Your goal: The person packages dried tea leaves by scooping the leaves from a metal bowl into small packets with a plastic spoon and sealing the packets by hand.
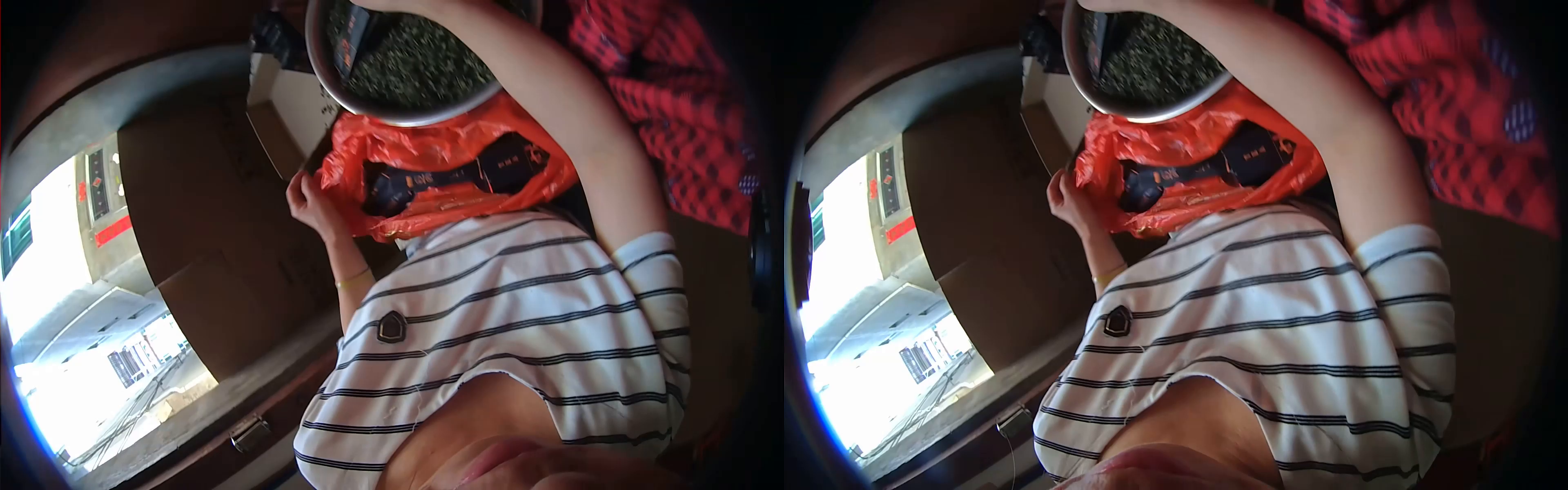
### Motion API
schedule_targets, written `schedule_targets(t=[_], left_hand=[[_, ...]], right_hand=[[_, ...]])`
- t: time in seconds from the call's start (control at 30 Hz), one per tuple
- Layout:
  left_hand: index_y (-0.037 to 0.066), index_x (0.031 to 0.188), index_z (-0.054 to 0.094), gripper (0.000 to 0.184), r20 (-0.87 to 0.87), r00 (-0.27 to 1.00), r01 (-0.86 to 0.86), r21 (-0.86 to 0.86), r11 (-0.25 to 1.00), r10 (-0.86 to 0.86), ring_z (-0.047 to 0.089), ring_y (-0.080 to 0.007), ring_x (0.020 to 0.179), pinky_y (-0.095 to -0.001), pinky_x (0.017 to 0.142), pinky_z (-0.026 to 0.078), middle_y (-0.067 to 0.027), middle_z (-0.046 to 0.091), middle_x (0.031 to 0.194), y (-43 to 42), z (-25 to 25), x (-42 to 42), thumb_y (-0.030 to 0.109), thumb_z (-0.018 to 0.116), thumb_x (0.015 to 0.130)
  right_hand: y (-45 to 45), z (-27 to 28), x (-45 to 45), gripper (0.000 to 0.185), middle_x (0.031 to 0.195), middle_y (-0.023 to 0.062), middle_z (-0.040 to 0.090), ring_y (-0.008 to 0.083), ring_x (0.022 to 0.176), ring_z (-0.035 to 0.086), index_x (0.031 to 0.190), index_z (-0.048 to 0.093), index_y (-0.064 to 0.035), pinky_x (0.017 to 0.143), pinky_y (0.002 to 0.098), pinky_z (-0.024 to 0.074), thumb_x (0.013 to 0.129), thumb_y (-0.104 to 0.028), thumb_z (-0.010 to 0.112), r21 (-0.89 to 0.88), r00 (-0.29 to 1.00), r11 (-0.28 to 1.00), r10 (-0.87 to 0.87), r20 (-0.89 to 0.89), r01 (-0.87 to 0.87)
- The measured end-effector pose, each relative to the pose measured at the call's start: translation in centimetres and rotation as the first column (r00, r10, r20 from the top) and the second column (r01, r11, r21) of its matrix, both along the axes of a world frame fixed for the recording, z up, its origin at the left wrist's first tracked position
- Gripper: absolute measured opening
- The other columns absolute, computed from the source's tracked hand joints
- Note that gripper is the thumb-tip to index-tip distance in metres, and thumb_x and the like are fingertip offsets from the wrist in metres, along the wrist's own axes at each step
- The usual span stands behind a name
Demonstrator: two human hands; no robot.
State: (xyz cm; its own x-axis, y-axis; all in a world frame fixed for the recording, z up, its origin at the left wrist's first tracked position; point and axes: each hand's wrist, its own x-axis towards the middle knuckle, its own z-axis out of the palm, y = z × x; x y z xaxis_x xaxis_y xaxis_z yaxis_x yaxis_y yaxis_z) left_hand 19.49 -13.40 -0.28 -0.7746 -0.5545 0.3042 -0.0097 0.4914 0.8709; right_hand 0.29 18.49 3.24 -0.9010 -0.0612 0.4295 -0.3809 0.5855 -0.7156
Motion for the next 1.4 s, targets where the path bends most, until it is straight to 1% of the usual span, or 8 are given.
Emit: schedule_targets(t=[0.27, 0.4, 0.67, 0.73, 0.8, 0.97, 1.13, 1.4], left_hand=[[-0.001, 0.128, 0.055, 0.046, 0.131, 0.823, 0.563, -0.325, 0.760, -0.553, 0.058, -0.0217, 0.111, -0.0348, 0.095, 0.046, -0.0118, 0.063, 0.118, 8.4, 5.3, -10.6, 0.013, 0.072, 0.088], [-0.003, 0.134, 0.047, 0.071, 0.141, 0.686, 0.643, -0.577, 0.504, -0.714, 0.062, -0.0347, 0.105, -0.0382, 0.094, 0.047, -0.0219, 0.064, 0.112, 12.5, 2.2, -16.4, 0.018, 0.081, 0.076], [-0.005, 0.113, 0.062, 0.052, 0.047, 0.733, 0.680, -0.064, 0.730, -0.679, 0.064, -0.0193, 0.082, -0.0323, 0.077, 0.051, -0.0129, 0.070, 0.091, 11.9, 0.5, -19.9, 0.030, 0.082, 0.079], [-0.005, 0.112, 0.062, 0.054, -0.033, 0.720, 0.691, -0.051, 0.721, -0.693, 0.061, -0.0171, 0.079, -0.0305, 0.075, 0.050, -0.0103, 0.068, 0.088, 11.8, -0.3, -20.1, 0.037, 0.080, 0.081], [-0.005, 0.113, 0.062, 0.058, -0.080, 0.728, 0.684, 0.020, 0.729, -0.681, 0.059, -0.0169, 0.080, -0.0301, 0.075, 0.049, -0.0087, 0.065, 0.089, 11.9, -0.9, -20.1, 0.042, 0.077, 0.083], [-0.006, 0.116, 0.059, 0.060, -0.156, 0.713, 0.701, 0.123, 0.703, -0.684, 0.058, -0.0176, 0.086, -0.0303, 0.080, 0.048, -0.0102, 0.064, 0.094, 11.7, -0.7, -19.8, 0.044, 0.074, 0.086], [-0.005, 0.123, 0.055, 0.064, -0.070, 0.732, 0.680, 0.038, 0.732, -0.677, 0.063, -0.0264, 0.098, -0.0347, 0.090, 0.048, -0.0189, 0.066, 0.106, 12.0, -0.1, -18.9, 0.041, 0.076, 0.083], [-0.005, 0.122, 0.056, 0.067, -0.012, 0.742, 0.670, -0.008, 0.742, -0.670, 0.064, -0.0241, 0.094, -0.0342, 0.087, 0.050, -0.0158, 0.067, 0.104, 12.3, 0.5, -18.5, 0.037, 0.083, 0.077]], right_hand=[[-0.2, -1.1, -1.9, 0.040, 0.087, 0.0220, 0.069, 0.0396, 0.082, 0.068, 0.095, 0.069, -0.0017, 0.075, 0.0491, 0.0529, 0.097, -0.036, 0.048, -0.249, 0.996, 0.967, -0.032, 0.079, 0.051], [-0.6, -2.2, -2.0, 0.028, 0.069, 0.0037, 0.066, 0.0138, 0.063, 0.064, 0.091, 0.067, -0.0045, 0.059, 0.0271, 0.0489, 0.100, -0.027, 0.054, -0.271, 0.997, 0.961, 0.043, -0.069, -0.060], [0.0, -1.1, -1.8, 0.031, 0.077, 0.0125, 0.069, 0.0266, 0.070, 0.068, 0.099, 0.064, -0.0009, 0.066, 0.0375, 0.0539, 0.101, -0.028, 0.049, -0.474, 0.942, 0.872, -0.256, -0.219, 0.127], [0.2, -2.6, -2.5, 0.027, 0.073, 0.0070, 0.065, 0.0182, 0.066, 0.065, 0.099, 0.061, -0.0004, 0.062, 0.0302, 0.0516, 0.103, -0.024, 0.048, -0.394, 0.923, 0.905, -0.278, -0.265, 0.160], [0.3, -3.0, -2.1, 0.024, 0.079, 0.0111, 0.071, 0.0325, 0.076, 0.070, 0.103, 0.065, -0.0134, 0.065, 0.0430, 0.0547, 0.100, -0.034, 0.053, 0.212, 0.939, 0.916, -0.325, -0.109, 0.342], [-1.2, -4.6, -2.1, 0.032, 0.086, 0.0141, 0.071, 0.0360, 0.082, 0.069, 0.100, 0.065, -0.0123, 0.072, 0.0475, 0.0547, 0.098, -0.041, 0.051, 0.405, 0.990, 0.906, -0.137, 0.010, 0.122], [-0.5, -5.0, -2.8, 0.039, 0.087, 0.0143, 0.071, 0.0353, 0.089, 0.068, 0.101, 0.068, -0.0132, 0.081, 0.0436, 0.0523, 0.098, -0.046, 0.047, 0.172, 0.938, 0.985, -0.051, 0.343, -0.010], [2.8, -5.5, -4.7, 0.045, 0.068, 0.0041, 0.061, 0.0124, 0.062, 0.060, 0.091, 0.063, -0.0034, 0.059, 0.0267, 0.0488, 0.102, -0.044, 0.046, -0.417, 0.994, 0.903, -0.073, 0.085, 0.102]])
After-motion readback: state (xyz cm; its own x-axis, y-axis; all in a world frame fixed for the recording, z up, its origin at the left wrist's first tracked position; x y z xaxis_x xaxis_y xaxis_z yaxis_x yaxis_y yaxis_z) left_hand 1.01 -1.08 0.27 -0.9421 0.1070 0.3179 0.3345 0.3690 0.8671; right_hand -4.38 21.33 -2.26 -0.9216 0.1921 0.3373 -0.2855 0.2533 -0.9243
